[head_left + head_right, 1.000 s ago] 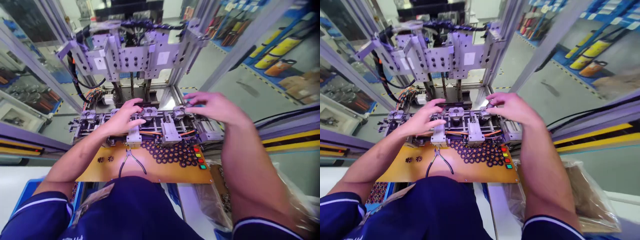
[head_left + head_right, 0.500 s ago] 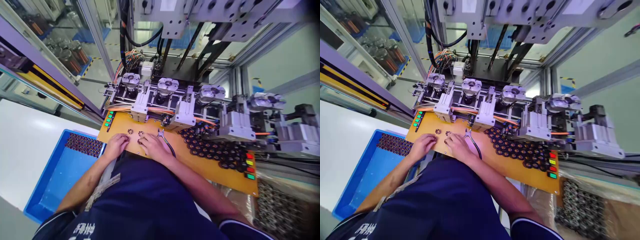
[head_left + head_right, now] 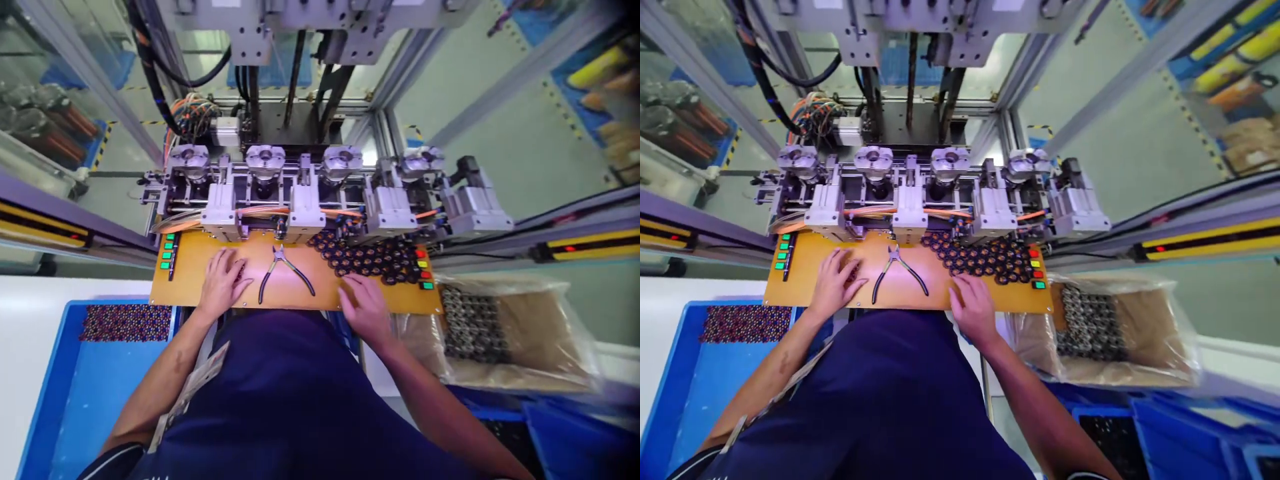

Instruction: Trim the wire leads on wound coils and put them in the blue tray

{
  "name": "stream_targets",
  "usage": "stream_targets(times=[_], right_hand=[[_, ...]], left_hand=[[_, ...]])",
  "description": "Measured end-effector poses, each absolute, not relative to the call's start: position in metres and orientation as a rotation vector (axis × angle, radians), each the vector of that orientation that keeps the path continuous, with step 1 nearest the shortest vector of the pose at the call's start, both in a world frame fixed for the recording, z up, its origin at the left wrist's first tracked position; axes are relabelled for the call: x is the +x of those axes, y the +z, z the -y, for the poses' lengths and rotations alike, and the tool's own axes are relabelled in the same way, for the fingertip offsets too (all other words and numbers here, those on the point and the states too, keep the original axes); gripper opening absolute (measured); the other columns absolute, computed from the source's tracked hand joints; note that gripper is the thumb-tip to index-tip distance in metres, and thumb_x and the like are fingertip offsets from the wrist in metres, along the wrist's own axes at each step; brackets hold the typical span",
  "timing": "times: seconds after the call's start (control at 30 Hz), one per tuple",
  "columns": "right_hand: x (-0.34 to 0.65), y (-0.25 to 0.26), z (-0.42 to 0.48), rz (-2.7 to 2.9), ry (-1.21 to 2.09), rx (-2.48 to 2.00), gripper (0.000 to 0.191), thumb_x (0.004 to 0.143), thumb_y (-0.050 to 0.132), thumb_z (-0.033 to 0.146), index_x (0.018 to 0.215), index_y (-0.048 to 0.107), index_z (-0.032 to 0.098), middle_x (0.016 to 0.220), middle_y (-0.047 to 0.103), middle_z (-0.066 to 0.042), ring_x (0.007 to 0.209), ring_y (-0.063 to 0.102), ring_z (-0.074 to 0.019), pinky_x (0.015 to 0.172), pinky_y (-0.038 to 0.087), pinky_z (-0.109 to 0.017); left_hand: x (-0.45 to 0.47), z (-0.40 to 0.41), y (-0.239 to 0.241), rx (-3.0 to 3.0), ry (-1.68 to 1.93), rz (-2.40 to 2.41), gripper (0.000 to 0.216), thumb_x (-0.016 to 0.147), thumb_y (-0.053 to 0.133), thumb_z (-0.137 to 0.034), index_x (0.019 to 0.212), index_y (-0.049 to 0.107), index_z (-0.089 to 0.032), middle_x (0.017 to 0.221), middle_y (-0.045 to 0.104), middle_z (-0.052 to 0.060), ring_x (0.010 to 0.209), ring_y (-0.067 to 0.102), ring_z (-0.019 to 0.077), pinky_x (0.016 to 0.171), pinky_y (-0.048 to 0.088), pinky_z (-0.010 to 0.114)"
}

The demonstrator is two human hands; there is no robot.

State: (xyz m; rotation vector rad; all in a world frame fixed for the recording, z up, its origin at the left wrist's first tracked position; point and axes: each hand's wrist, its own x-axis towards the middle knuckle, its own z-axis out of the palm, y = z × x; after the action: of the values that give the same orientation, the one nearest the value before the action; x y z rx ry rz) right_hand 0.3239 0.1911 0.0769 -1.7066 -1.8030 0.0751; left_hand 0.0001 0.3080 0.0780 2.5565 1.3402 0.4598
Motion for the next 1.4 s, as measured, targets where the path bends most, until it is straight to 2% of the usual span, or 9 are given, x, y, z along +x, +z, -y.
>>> stream_targets(times=[0.23, 0.37, 0.43, 0.57, 0.67, 0.77, 0.97, 1.13, 1.4], right_hand=[[0.336, 0.062, -0.204, 1.657, 0.094, -1.839, 0.017, 0.089, 0.059, 0.024, 0.099, 0.071, 0.017, 0.127, 0.059, -0.016, 0.126, 0.051, -0.0332, 0.103, 0.045, -0.059], [0.33, 0.072, -0.215, 1.645, 0.19, -1.788, 0.016, 0.09, 0.055, 0.02, 0.087, 0.071, 0.017, 0.124, 0.061, -0.017, 0.128, 0.05, -0.0354, 0.103, 0.043, -0.064], [0.32, 0.092, -0.218, 1.664, 0.247, -1.695, 0.017, 0.09, 0.055, 0.021, 0.085, 0.071, 0.017, 0.121, 0.063, -0.017, 0.125, 0.053, -0.0346, 0.101, 0.046, -0.062], [0.279, 0.158, -0.227, 1.697, 0.446, -1.361, 0.011, 0.092, 0.059, 0.022, 0.096, 0.069, 0.022, 0.129, 0.061, -0.012, 0.116, 0.062, -0.025, 0.091, 0.058, -0.044], [0.246, 0.2, -0.235, 1.575, 0.701, -0.995, 0.015, 0.09, 0.062, 0.016, 0.098, 0.068, 0.027, 0.132, 0.06, -0.009, 0.117, 0.063, -0.0243, 0.09, 0.06, -0.043], [0.229, 0.217, -0.244, 1.565, 0.806, -0.835, 0.019, 0.09, 0.061, 0.014, 0.102, 0.067, 0.029, 0.131, 0.06, -0.009, 0.119, 0.061, -0.025, 0.093, 0.058, -0.045], [0.221, 0.215, -0.258, 1.599, 0.993, -0.754, 0.018, 0.091, 0.061, 0.017, 0.105, 0.067, 0.027, 0.13, 0.06, -0.009, 0.12, 0.06, -0.0242, 0.095, 0.056, -0.043], [0.212, 0.218, -0.267, 1.616, 1.038, -0.71, 0.018, 0.09, 0.06, 0.011, 0.099, 0.068, 0.025, 0.125, 0.062, -0.009, 0.118, 0.061, -0.022, 0.096, 0.055, -0.042], [0.202, 0.223, -0.303, 1.836, 1.035, -0.732, 0.01, 0.093, 0.06, 0.02, 0.095, 0.07, 0.021, 0.119, 0.067, -0.01, 0.113, 0.065, -0.021, 0.094, 0.056, -0.039]], left_hand=[[-0.017, -0.301, 0.089, 2.607, 0.68, -1.377, 0.059, 0.081, 0.072, -0.047, 0.129, 0.05, -0.022, 0.135, 0.053, 0.019, 0.132, 0.048, 0.0384, 0.106, 0.044, 0.058], [-0.017, -0.289, 0.118, 2.507, 0.821, -1.387, 0.057, 0.081, 0.074, -0.036, 0.131, 0.05, -0.021, 0.132, 0.057, 0.017, 0.129, 0.052, 0.0345, 0.107, 0.044, 0.057], [-0.008, -0.285, 0.139, 2.422, 0.874, -1.375, 0.052, 0.082, 0.074, -0.032, 0.129, 0.053, -0.021, 0.13, 0.059, 0.016, 0.126, 0.055, 0.0322, 0.107, 0.046, 0.055], [0.027, -0.282, 0.186, 2.233, 0.899, -1.102, 0.054, 0.082, 0.074, -0.037, 0.13, 0.055, -0.021, 0.125, 0.065, 0.014, 0.114, 0.064, 0.0267, 0.096, 0.055, 0.043], [0.047, -0.281, 0.214, 2.015, 0.937, -0.769, 0.05, 0.084, 0.071, -0.041, 0.129, 0.059, -0.022, 0.11, 0.074, 0.01, 0.097, 0.072, 0.0206, 0.085, 0.059, 0.032], [0.051, -0.276, 0.228, 1.906, 1.065, -0.756, 0.034, 0.087, 0.069, -0.031, 0.12, 0.065, -0.021, 0.105, 0.077, 0.009, 0.093, 0.073, 0.0181, 0.084, 0.059, 0.029], [0.038, -0.266, 0.23, 2.03, 1.291, -0.916, 0.031, 0.083, 0.071, -0.014, 0.114, 0.068, -0.02, 0.1, 0.073, 0.009, 0.089, 0.07, 0.016, 0.078, 0.059, 0.029], [0.03, -0.266, 0.226, 1.997, 1.335, -0.963, 0.038, 0.079, 0.078, -0.021, 0.115, 0.068, -0.021, 0.102, 0.074, 0.01, 0.092, 0.071, 0.0193, 0.081, 0.06, 0.033], [0.006, -0.269, 0.198, 1.98, 1.444, -1.203, 0.045, 0.077, 0.08, -0.025, 0.12, 0.066, -0.021, 0.107, 0.073, 0.008, 0.093, 0.07, 0.0178, 0.081, 0.059, 0.03]])
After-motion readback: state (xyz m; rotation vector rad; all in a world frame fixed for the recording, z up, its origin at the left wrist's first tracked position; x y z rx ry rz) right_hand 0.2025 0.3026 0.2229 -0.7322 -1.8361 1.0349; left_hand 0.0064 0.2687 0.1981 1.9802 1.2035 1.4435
